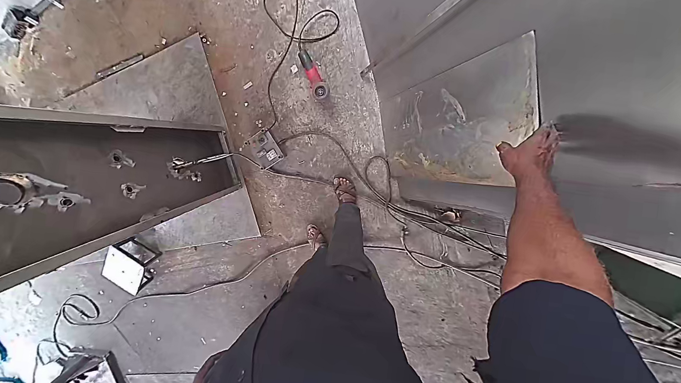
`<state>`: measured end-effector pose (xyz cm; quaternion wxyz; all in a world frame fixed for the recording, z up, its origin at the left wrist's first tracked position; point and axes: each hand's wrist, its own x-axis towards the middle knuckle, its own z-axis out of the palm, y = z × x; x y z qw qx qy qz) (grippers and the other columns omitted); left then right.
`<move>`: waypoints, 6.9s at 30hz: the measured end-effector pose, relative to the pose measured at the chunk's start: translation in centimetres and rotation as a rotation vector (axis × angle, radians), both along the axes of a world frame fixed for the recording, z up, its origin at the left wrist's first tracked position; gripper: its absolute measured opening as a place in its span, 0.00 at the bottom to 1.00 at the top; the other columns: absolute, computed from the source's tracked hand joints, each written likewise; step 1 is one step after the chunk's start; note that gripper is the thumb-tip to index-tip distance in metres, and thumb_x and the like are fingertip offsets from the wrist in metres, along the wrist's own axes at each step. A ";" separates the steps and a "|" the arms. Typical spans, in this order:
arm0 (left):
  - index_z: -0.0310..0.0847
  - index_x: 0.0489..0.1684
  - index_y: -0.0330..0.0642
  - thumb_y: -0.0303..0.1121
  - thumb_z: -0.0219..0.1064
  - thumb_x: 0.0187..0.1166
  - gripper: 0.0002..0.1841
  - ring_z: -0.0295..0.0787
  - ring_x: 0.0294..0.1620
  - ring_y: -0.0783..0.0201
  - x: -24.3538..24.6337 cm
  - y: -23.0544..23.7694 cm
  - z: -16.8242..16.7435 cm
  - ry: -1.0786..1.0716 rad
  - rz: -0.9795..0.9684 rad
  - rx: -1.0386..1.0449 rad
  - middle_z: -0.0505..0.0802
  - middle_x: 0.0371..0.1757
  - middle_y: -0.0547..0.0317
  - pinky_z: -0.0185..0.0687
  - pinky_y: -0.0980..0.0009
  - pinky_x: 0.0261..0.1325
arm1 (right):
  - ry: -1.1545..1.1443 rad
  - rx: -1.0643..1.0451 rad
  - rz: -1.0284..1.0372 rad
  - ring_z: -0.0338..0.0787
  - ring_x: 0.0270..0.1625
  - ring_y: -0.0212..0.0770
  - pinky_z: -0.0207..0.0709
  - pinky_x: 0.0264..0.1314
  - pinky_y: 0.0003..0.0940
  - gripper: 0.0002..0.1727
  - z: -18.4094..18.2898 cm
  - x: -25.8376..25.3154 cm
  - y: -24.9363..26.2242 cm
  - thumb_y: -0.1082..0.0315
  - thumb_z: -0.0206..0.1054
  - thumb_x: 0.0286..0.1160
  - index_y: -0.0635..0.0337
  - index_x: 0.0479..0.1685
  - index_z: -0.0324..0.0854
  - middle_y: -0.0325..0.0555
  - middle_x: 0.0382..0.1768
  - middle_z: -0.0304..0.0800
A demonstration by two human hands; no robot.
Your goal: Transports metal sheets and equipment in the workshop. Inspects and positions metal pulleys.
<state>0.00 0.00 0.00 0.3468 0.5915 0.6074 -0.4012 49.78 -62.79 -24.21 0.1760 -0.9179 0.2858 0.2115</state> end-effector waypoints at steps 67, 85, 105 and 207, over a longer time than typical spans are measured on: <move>0.82 0.53 0.35 0.19 0.78 0.58 0.21 0.96 0.49 0.48 17.5 -6.3 -0.1 -1.446 1.390 -0.430 0.95 0.48 0.41 0.91 0.47 0.57 | -0.063 1.293 0.253 0.96 0.34 0.30 0.92 0.40 0.28 0.08 34.4 0.1 23.6 0.62 0.71 0.71 0.52 0.44 0.89 0.38 0.33 0.98; 0.69 0.64 0.34 0.15 0.63 0.72 0.21 0.95 0.49 0.43 -6.6 -10.4 -0.4 -1.396 2.107 0.453 0.93 0.51 0.37 0.91 0.42 0.55 | 0.810 0.862 0.667 0.94 0.34 0.36 0.90 0.35 0.33 0.10 17.9 -12.0 57.9 0.67 0.59 0.85 0.63 0.51 0.82 0.47 0.34 0.93; 0.91 0.54 0.45 0.26 0.86 0.55 0.23 0.96 0.53 0.52 -23.2 -11.0 0.9 -1.991 1.867 1.423 0.97 0.52 0.47 0.90 0.48 0.61 | 0.676 1.580 1.478 0.94 0.46 0.27 0.89 0.54 0.24 0.19 29.5 -41.9 83.7 0.56 0.76 0.70 0.56 0.56 0.85 0.35 0.43 0.96; 0.84 0.57 0.50 0.30 0.79 0.69 0.18 0.96 0.48 0.60 -14.6 172.4 22.2 -2.125 0.624 0.268 0.96 0.49 0.56 0.94 0.56 0.52 | -0.507 1.486 0.863 0.90 0.53 0.18 0.83 0.65 0.18 0.09 45.0 -23.4 212.4 0.70 0.58 0.84 0.56 0.57 0.79 0.23 0.46 0.92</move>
